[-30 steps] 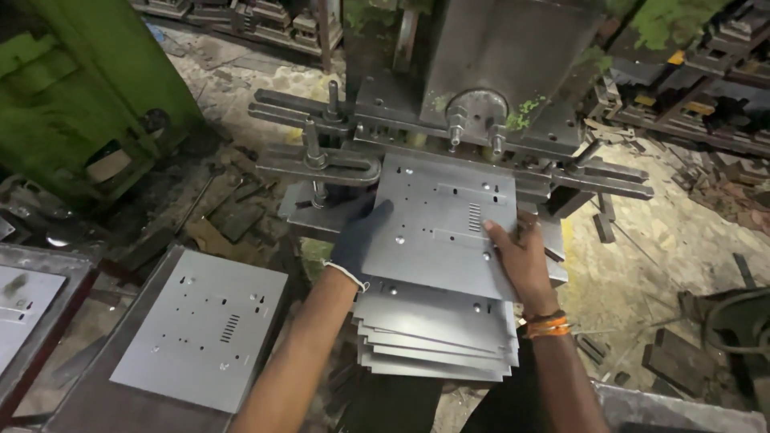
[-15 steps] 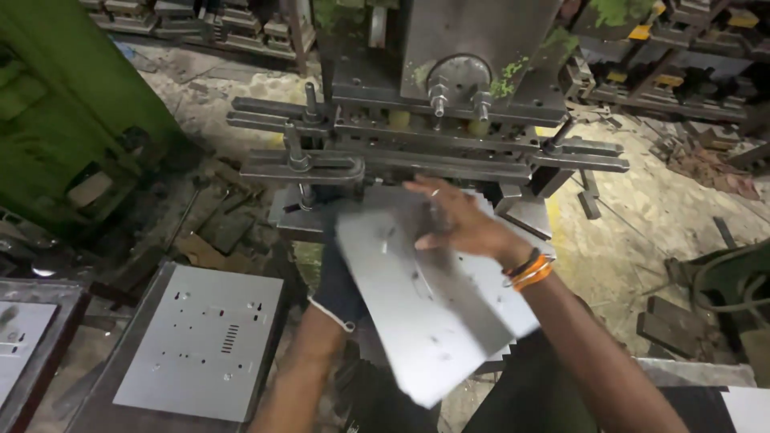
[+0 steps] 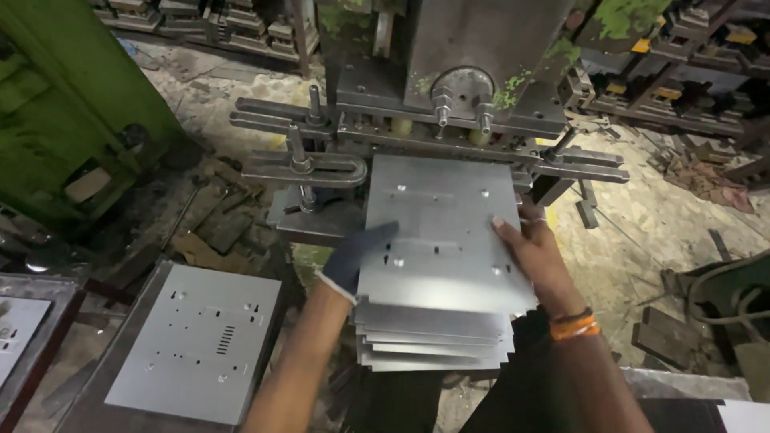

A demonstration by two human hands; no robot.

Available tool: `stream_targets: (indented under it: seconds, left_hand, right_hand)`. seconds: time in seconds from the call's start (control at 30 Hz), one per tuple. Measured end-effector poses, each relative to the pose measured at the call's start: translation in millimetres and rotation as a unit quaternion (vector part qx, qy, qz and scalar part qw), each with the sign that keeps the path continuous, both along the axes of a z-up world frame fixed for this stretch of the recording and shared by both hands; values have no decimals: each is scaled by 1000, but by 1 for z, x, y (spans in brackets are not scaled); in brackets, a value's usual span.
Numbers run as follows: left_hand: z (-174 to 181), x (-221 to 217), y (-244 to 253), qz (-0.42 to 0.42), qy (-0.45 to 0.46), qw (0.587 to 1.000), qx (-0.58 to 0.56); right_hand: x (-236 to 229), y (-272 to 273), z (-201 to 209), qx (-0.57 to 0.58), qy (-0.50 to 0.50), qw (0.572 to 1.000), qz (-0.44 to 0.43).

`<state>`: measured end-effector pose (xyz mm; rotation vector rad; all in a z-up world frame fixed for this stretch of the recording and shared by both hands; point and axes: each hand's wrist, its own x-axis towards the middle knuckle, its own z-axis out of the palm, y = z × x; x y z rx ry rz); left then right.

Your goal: Feeding metal sheets into a stamping press and stacking the finished parts.

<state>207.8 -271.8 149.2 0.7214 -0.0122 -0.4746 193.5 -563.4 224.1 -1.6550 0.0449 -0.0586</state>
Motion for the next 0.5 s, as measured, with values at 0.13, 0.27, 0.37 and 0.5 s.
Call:
stream_targets:
  seconds: [0.13,0.27,0.37,0.5]
  left_hand:
    - [-46,69,-6,125,-92,981,113]
    - [-107,128,-2,121,-86,969,199]
    - [-103,124,8,135,-121,957,228]
    - [-78,111,11,143,-88,969,179]
  right_hand:
    - [35,-11,-20,30,103,994,-2]
    - [67,-27,-58,-29,15,999,1]
    - [54,-5,-35,-29,67,997,-7]
    - [56,-2,-34,-41,47,998,2]
